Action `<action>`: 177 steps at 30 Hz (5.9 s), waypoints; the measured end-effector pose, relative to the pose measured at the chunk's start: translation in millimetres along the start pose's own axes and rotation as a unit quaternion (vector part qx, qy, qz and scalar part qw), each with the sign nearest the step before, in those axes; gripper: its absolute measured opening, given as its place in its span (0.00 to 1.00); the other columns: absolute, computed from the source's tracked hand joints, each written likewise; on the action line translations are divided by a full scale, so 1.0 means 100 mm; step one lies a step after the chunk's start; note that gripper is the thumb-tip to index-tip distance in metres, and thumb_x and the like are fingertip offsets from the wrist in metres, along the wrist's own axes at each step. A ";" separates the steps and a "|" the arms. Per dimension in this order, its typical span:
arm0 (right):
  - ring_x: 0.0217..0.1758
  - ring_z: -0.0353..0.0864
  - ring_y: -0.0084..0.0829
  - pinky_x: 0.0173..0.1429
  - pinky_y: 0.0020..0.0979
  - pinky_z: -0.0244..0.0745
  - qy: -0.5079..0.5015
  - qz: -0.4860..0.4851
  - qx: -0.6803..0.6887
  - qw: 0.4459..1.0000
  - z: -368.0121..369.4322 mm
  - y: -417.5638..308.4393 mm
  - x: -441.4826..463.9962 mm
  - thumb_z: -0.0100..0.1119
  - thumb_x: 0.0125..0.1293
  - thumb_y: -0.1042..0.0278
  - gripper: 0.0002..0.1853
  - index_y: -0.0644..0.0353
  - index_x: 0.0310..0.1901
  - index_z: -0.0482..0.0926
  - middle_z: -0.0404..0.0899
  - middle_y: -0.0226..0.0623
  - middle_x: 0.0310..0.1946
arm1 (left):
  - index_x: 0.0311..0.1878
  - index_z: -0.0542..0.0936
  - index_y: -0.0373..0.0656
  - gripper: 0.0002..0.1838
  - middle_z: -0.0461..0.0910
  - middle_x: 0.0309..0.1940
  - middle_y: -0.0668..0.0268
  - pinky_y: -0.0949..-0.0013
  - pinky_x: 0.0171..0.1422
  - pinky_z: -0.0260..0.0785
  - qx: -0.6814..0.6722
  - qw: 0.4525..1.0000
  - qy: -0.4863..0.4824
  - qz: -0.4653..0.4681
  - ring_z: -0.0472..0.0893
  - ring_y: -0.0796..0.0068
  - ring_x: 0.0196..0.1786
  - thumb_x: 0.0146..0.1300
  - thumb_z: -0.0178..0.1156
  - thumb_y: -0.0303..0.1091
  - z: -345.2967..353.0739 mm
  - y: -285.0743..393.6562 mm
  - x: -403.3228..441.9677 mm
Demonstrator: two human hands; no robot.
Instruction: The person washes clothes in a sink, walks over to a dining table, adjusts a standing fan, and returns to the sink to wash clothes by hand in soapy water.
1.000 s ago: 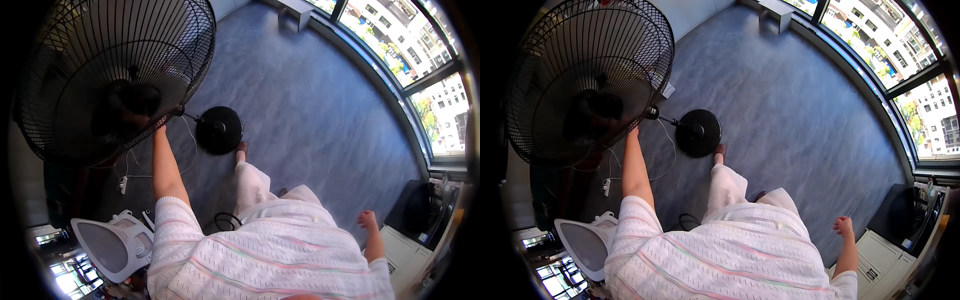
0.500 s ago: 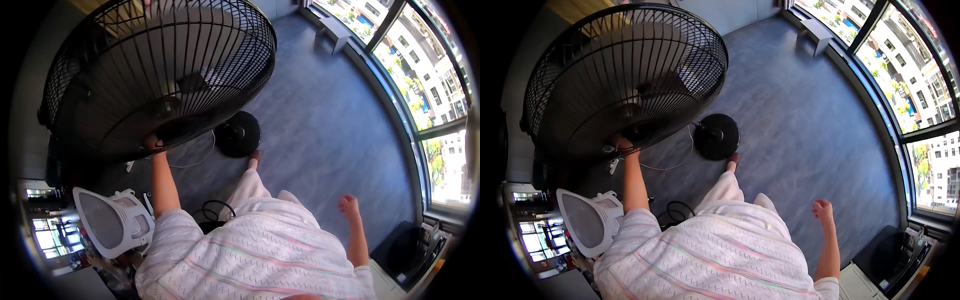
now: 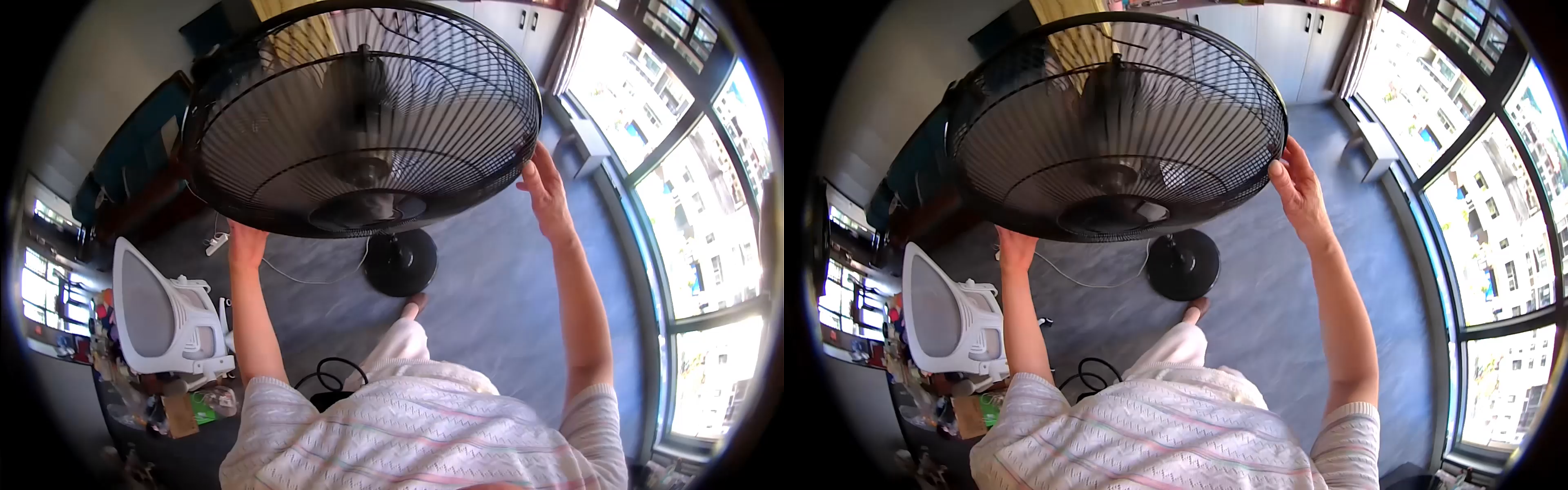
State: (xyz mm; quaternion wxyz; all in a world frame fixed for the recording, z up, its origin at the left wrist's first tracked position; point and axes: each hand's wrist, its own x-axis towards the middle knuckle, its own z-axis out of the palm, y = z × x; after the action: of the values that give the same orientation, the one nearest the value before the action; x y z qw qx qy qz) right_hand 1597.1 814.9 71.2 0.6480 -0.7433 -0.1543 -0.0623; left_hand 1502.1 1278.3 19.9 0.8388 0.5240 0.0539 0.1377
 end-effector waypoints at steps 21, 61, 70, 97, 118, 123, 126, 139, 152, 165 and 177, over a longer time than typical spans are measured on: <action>0.54 0.65 0.33 0.45 0.35 0.69 -0.111 0.092 -0.015 0.989 -0.09 -0.18 1.47 0.32 0.59 0.31 0.38 0.54 0.61 0.59 0.63 0.33 0.57 | 0.51 0.64 0.38 0.28 0.74 0.41 0.60 0.66 0.26 0.77 0.092 0.995 -0.009 0.047 0.78 0.66 0.40 0.60 0.47 0.54 0.77 0.16 -0.75; 0.63 0.58 0.39 0.59 0.46 0.61 -0.054 0.079 -0.001 0.995 -0.07 -0.14 0.86 0.26 0.60 0.32 0.36 0.50 0.62 0.58 0.61 0.40 0.59 | 0.58 0.61 0.48 0.40 0.63 0.56 0.68 0.59 0.55 0.64 0.051 0.993 -0.105 -0.027 0.66 0.66 0.56 0.43 0.65 0.54 -0.14 -0.06 -0.08; 0.61 0.61 0.35 0.56 0.40 0.63 -0.046 0.081 0.027 0.995 -0.23 -0.01 0.74 0.33 0.62 0.36 0.33 0.48 0.63 0.56 0.61 0.38 0.59 | 0.55 0.67 0.49 0.22 0.67 0.54 0.64 0.65 0.58 0.61 0.763 0.612 -0.170 0.120 0.68 0.65 0.55 0.56 0.51 0.43 -0.73 -0.20 0.11; 0.38 0.77 0.23 0.35 0.22 0.69 0.592 0.446 0.265 0.617 -0.54 -0.13 -7.22 0.51 0.61 0.55 0.23 0.58 0.54 0.67 0.74 0.31 0.43 | 0.54 0.70 0.40 0.31 0.75 0.30 0.68 0.76 0.24 0.64 0.620 0.353 -0.686 -0.141 0.73 0.81 0.26 0.44 0.65 0.37 4.60 -3.94 -2.21; 0.23 0.77 0.24 0.19 0.28 0.65 0.771 0.470 0.422 0.087 1.06 -0.17 -8.36 0.54 0.55 0.64 0.10 0.54 0.39 0.75 0.77 0.29 0.26 | 0.49 0.75 0.46 0.26 0.77 0.41 0.57 0.65 0.47 0.69 0.298 -0.032 -0.939 0.169 0.77 0.62 0.43 0.44 0.61 0.44 7.39 -4.92 -8.52; 0.26 0.78 0.25 0.21 0.27 0.70 0.791 0.464 0.383 0.106 0.88 -0.28 -9.39 0.55 0.55 0.64 0.14 0.57 0.43 0.74 0.78 0.33 0.30 | 0.50 0.74 0.48 0.26 0.77 0.42 0.58 0.64 0.50 0.67 0.214 -0.105 -0.947 0.216 0.76 0.61 0.44 0.45 0.60 0.44 7.22 -4.50 -9.84; 0.26 0.78 0.25 0.21 0.24 0.68 0.838 0.422 0.324 0.122 0.49 -0.64 -10.27 0.55 0.55 0.65 0.15 0.59 0.44 0.73 0.78 0.33 0.29 | 0.50 0.74 0.49 0.26 0.77 0.42 0.58 0.64 0.50 0.67 0.191 -0.119 -0.946 0.234 0.76 0.61 0.44 0.45 0.61 0.45 7.27 -4.40 -10.44; 0.34 0.75 0.17 0.32 0.18 0.65 0.925 0.287 -0.013 0.251 -2.30 -3.45 -13.29 0.51 0.62 0.64 0.12 0.57 0.46 0.72 0.76 0.26 0.35 | 0.50 0.74 0.45 0.24 0.76 0.39 0.61 0.68 0.40 0.70 -0.051 0.100 -0.978 0.177 0.76 0.67 0.40 0.45 0.63 0.33 8.64 -3.48 -13.29; 0.53 0.69 0.36 0.52 0.35 0.66 0.741 0.544 -0.300 0.256 -3.59 -3.73 -16.45 0.54 0.57 0.54 0.25 0.49 0.57 0.65 0.68 0.38 0.51 | 0.59 0.63 0.52 0.41 0.57 0.60 0.55 0.47 0.57 0.57 -0.145 -0.130 -0.885 0.424 0.59 0.50 0.61 0.39 0.65 0.53 7.93 -2.93 -16.97; 0.45 0.73 0.42 0.48 0.36 0.68 0.693 0.678 -0.064 0.237 -4.13 -1.84 -18.04 0.50 0.55 0.61 0.16 0.57 0.44 0.74 0.75 0.42 0.42 | 0.52 0.72 0.44 0.30 0.65 0.56 0.55 0.54 0.54 0.64 0.038 -0.282 -0.785 0.550 0.66 0.57 0.57 0.47 0.60 0.51 7.08 -3.79 -17.89; 0.55 0.67 0.38 0.55 0.50 0.57 0.595 0.738 -0.174 0.265 -4.10 -3.21 -16.83 0.48 0.54 0.66 0.19 0.52 0.49 0.73 0.70 0.36 0.51 | 0.53 0.72 0.47 0.31 0.72 0.49 0.58 0.59 0.53 0.66 -0.026 -0.234 -0.844 0.482 0.73 0.59 0.51 0.44 0.62 0.49 7.13 -3.78 -17.95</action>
State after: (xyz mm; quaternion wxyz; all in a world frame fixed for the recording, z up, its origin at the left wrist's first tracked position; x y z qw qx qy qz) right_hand -48.4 198.6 -55.5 0.1804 -0.3867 0.9043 -0.0077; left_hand 18.6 -10.4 -97.4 0.2033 0.0023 0.9767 0.0684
